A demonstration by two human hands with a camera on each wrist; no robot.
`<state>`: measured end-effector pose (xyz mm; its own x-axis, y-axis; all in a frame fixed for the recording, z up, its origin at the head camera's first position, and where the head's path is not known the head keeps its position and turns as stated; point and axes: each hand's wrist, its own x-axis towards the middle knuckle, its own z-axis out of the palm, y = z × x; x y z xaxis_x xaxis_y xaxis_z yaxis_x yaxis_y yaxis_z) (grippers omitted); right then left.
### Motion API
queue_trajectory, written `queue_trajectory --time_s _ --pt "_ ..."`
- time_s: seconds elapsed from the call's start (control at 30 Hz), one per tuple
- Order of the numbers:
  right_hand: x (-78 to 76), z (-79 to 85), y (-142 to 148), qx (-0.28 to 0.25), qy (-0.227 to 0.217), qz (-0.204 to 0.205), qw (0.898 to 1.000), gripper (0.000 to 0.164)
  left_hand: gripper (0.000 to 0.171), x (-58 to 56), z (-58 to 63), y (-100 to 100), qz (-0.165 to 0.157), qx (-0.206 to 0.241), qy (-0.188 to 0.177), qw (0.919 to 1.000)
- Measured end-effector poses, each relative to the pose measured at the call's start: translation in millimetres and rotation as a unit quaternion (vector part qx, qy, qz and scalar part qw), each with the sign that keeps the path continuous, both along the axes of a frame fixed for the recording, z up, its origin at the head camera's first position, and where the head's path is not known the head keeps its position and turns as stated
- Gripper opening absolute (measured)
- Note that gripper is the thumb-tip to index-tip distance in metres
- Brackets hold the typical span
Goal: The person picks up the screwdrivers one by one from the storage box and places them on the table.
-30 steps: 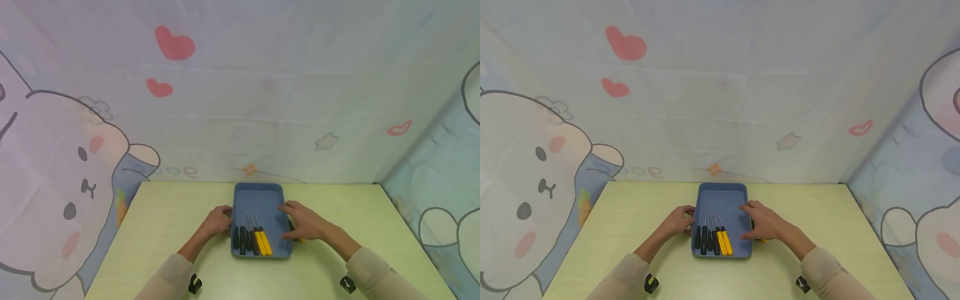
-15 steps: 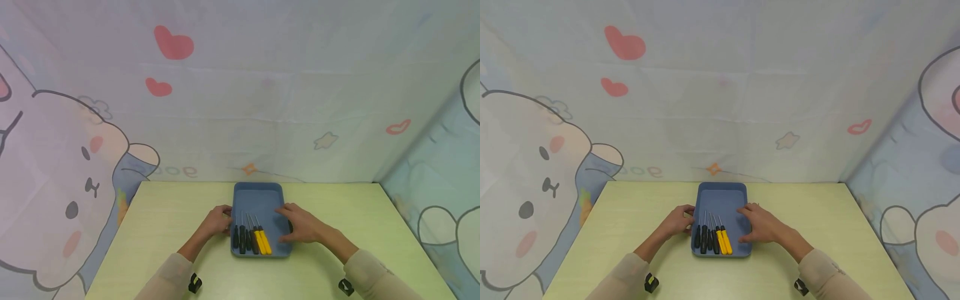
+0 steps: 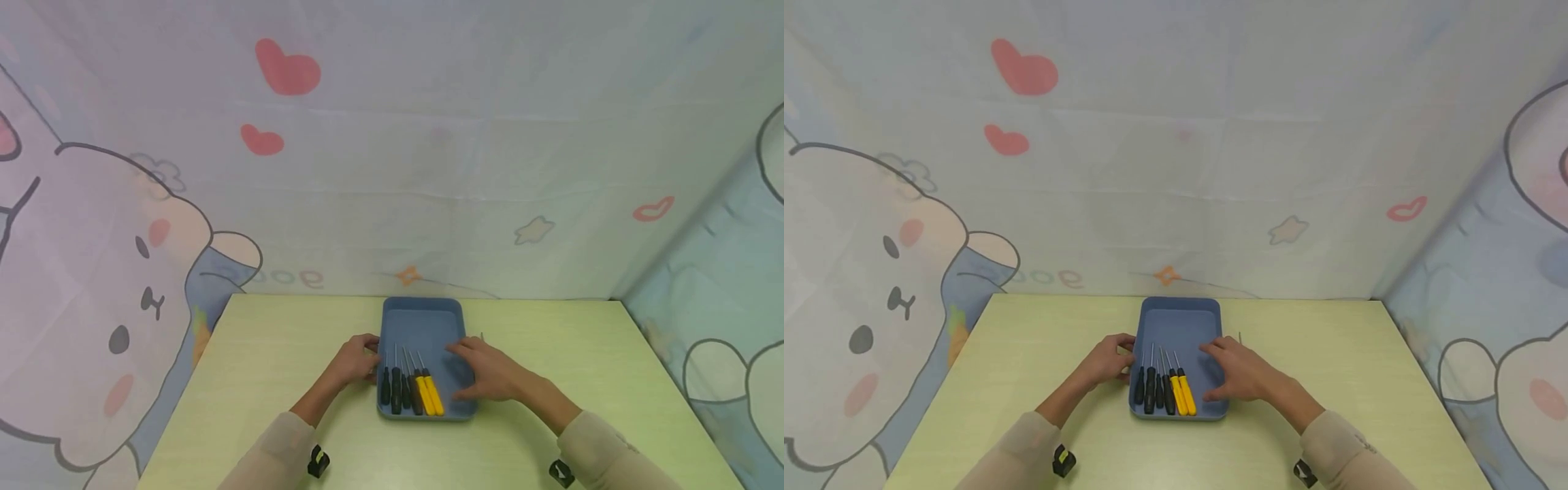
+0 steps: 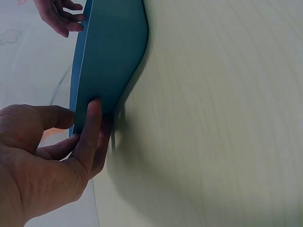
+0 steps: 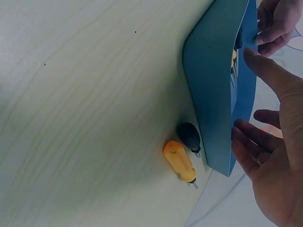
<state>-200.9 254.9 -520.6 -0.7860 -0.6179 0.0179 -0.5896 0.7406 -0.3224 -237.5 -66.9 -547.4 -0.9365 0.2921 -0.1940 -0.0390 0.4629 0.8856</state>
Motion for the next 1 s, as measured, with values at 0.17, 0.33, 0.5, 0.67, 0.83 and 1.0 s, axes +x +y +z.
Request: queue_trajectory --time_s 0.17,0.33,0.5,0.67,0.83,1.0 --pt "1.7 -0.4 -3.8 0.001 0.005 0.009 1.000 0.094 0.052 -1.6 -1.4 -0.1 -0.001 -0.001 -0.002 1.0000" --pt "1.9 -0.8 -8.0 0.007 0.008 0.020 1.000 0.093 0.052 -0.4 0.2 -0.3 -0.001 0.000 -0.002 1.0000" --pt "3.0 -2.4 -12.1 0.012 -0.001 0.027 1.000 0.093 0.052 0.1 0.2 -0.4 0.003 -0.002 -0.003 1.0000" --pt "4.1 -5.1 -14.4 0.013 -0.004 0.031 0.999 0.093 0.054 1.0 0.5 -0.1 0.006 -0.008 -0.003 0.9999" --pt "3.7 -8.8 -15.3 0.012 0.013 0.043 0.999 0.092 0.054 1.6 0.6 -0.5 0.007 -0.007 -0.007 0.9999" --pt "2.0 -10.6 -17.7 0.018 0.022 0.052 0.998 0.092 0.052 0.4 1.1 0.5 0.005 -0.010 0.002 0.9999"
